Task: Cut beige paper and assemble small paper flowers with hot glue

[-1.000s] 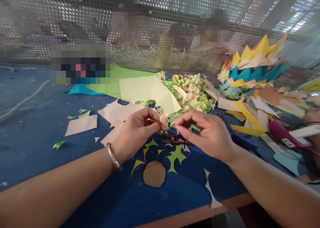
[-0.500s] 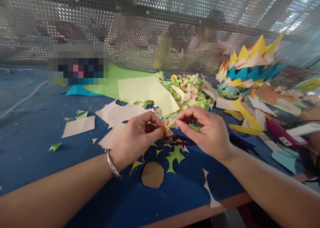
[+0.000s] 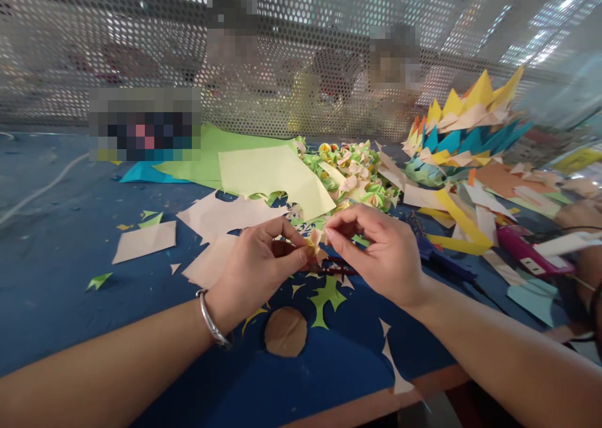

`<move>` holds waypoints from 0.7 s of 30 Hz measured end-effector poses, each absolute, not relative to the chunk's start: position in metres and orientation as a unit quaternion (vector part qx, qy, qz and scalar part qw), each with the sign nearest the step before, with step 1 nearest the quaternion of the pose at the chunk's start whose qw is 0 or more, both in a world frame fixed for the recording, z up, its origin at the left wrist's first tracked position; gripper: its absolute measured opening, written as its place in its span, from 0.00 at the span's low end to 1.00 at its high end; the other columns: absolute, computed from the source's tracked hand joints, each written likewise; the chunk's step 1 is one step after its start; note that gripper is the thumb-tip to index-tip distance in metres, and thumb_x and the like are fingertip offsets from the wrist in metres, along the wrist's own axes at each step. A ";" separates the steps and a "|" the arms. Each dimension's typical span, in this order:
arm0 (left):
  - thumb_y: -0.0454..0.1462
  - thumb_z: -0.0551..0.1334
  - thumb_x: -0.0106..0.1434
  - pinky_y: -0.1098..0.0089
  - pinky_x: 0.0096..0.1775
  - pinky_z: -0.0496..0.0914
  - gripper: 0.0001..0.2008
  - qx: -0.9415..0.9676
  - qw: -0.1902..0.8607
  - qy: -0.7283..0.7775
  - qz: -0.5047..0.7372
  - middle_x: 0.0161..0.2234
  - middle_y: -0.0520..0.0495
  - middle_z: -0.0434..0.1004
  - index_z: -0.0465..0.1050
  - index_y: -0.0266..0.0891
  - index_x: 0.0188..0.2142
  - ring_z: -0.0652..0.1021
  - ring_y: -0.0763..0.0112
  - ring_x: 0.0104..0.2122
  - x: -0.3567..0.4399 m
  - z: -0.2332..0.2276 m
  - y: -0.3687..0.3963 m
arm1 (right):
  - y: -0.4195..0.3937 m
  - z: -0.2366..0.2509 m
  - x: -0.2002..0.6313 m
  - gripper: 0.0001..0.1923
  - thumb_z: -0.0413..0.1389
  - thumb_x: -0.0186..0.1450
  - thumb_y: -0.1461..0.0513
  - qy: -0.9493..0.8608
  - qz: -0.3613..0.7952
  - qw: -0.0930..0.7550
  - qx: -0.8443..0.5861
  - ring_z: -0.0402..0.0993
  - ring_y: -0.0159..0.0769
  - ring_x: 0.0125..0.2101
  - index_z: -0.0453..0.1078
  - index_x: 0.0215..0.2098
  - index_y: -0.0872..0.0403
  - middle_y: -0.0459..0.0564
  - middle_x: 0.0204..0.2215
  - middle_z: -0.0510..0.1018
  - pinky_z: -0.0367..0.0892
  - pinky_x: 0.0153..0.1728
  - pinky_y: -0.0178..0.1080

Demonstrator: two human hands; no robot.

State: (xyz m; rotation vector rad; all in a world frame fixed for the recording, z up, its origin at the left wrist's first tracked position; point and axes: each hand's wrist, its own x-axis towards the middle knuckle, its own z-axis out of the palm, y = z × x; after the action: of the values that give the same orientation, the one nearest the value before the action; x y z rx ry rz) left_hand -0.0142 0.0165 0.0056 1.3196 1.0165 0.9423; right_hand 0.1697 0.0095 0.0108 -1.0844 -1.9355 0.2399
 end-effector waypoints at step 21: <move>0.37 0.65 0.54 0.72 0.24 0.70 0.07 0.636 0.476 0.475 0.378 0.23 0.48 0.78 0.68 0.39 0.24 0.77 0.69 0.23 -0.015 0.004 0.015 | 0.007 0.013 0.162 0.03 0.55 0.65 0.66 -0.804 0.058 0.423 -0.413 0.74 0.29 0.27 0.69 0.34 0.52 0.44 0.28 0.77 0.71 0.32 0.34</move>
State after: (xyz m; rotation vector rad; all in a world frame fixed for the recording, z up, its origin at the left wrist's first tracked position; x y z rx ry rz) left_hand -0.0150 0.0147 0.0039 1.5551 1.1621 0.9227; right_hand 0.1623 0.0073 0.0131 -1.0341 -2.0127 0.1458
